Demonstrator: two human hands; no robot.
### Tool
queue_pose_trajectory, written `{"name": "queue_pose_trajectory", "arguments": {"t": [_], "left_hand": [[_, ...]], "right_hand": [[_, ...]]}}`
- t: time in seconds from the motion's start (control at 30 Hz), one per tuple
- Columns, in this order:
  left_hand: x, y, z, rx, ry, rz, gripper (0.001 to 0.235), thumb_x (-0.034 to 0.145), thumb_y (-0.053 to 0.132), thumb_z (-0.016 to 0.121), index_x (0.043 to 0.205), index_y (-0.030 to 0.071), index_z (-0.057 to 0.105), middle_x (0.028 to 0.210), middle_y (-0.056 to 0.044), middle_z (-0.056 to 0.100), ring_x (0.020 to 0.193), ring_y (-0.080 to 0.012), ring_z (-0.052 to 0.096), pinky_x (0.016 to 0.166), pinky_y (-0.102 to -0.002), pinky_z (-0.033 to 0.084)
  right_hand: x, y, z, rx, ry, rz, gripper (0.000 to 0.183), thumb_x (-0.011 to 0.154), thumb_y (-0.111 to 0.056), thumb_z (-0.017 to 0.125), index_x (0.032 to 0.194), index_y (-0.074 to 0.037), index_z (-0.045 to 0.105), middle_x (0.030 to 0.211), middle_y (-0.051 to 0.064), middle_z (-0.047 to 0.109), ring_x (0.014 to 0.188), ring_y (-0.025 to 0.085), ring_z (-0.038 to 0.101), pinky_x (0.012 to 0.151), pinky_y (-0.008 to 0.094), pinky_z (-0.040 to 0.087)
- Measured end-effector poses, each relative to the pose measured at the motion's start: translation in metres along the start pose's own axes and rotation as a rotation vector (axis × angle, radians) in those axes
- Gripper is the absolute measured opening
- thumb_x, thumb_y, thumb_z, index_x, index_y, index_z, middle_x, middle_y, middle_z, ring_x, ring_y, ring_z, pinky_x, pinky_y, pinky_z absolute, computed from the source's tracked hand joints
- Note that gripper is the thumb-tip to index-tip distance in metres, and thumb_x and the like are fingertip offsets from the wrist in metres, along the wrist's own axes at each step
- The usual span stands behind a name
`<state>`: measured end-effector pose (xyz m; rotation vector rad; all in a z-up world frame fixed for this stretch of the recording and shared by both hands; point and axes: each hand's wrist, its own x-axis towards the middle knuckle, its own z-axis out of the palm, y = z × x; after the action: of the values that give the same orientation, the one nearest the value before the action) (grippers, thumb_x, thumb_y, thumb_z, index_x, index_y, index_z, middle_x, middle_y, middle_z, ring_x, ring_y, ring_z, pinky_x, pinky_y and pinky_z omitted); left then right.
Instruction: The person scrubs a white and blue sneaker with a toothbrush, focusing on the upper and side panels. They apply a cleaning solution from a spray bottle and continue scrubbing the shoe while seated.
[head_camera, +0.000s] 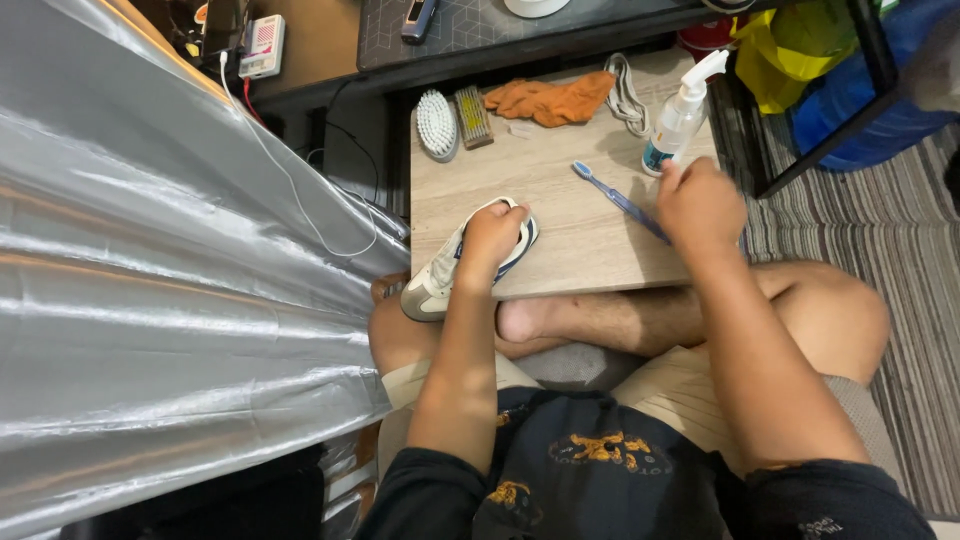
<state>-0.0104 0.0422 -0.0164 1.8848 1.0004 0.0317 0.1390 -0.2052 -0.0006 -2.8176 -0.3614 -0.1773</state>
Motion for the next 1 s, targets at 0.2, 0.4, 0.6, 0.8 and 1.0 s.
{"name": "queue_pose_trajectory", "arguments": {"t": [0.2,0.4,0.6,0.8,1.0], "left_hand": [[0.007,-0.005,0.005,-0.040,0.024,0.010,0.035,0.079,0.044,0.067,0.084,0.010,0.077,0.083,-0.012,0.074,0.100,-0.0294,0.073,0.083,-0.039,0.054],[-0.044,0.048,-0.025,-0.081,-0.037,0.005,0.046,0.089,0.043,0.058,0.058,0.011,0.051,0.054,-0.003,0.052,0.061,-0.0185,0.051,0.068,-0.035,0.041],[-0.041,0.040,-0.026,-0.119,-0.069,0.031,0.044,0.096,0.043,0.056,0.066,0.013,0.047,0.064,-0.001,0.048,0.068,-0.0150,0.047,0.072,-0.031,0.039],[-0.046,0.029,-0.029,-0.009,-0.217,0.180,0.048,0.100,0.043,0.056,0.064,0.018,0.036,0.058,0.003,0.043,0.060,-0.0116,0.039,0.063,-0.032,0.034],[-0.058,0.039,-0.038,0.054,-0.395,0.204,0.045,0.099,0.042,0.059,0.062,0.016,0.048,0.058,0.002,0.054,0.060,-0.0110,0.048,0.068,-0.027,0.042]], "right_hand": [[0.015,-0.006,-0.062,0.510,0.144,-0.076,0.068,0.087,-0.011,0.082,0.137,0.006,0.038,0.125,0.035,0.050,0.118,0.062,0.052,0.101,0.066,0.044],[0.035,-0.027,-0.077,0.834,-0.129,0.000,0.095,0.096,-0.022,0.086,0.156,-0.009,0.013,0.162,0.021,0.034,0.146,0.038,0.039,0.117,0.048,0.033],[0.045,-0.031,-0.070,0.826,-0.089,-0.176,0.084,0.097,-0.012,0.081,0.156,-0.008,0.021,0.149,0.021,0.052,0.127,0.036,0.057,0.106,0.044,0.040],[0.011,-0.029,-0.112,0.824,0.013,-0.273,0.093,0.101,-0.015,0.080,0.160,-0.012,0.009,0.140,0.020,0.064,0.125,0.033,0.065,0.102,0.043,0.047],[-0.025,-0.025,-0.117,1.232,-0.262,-0.302,0.077,0.099,-0.004,0.063,0.155,-0.012,0.011,0.116,0.016,0.060,0.110,0.025,0.064,0.100,0.040,0.054]]}}
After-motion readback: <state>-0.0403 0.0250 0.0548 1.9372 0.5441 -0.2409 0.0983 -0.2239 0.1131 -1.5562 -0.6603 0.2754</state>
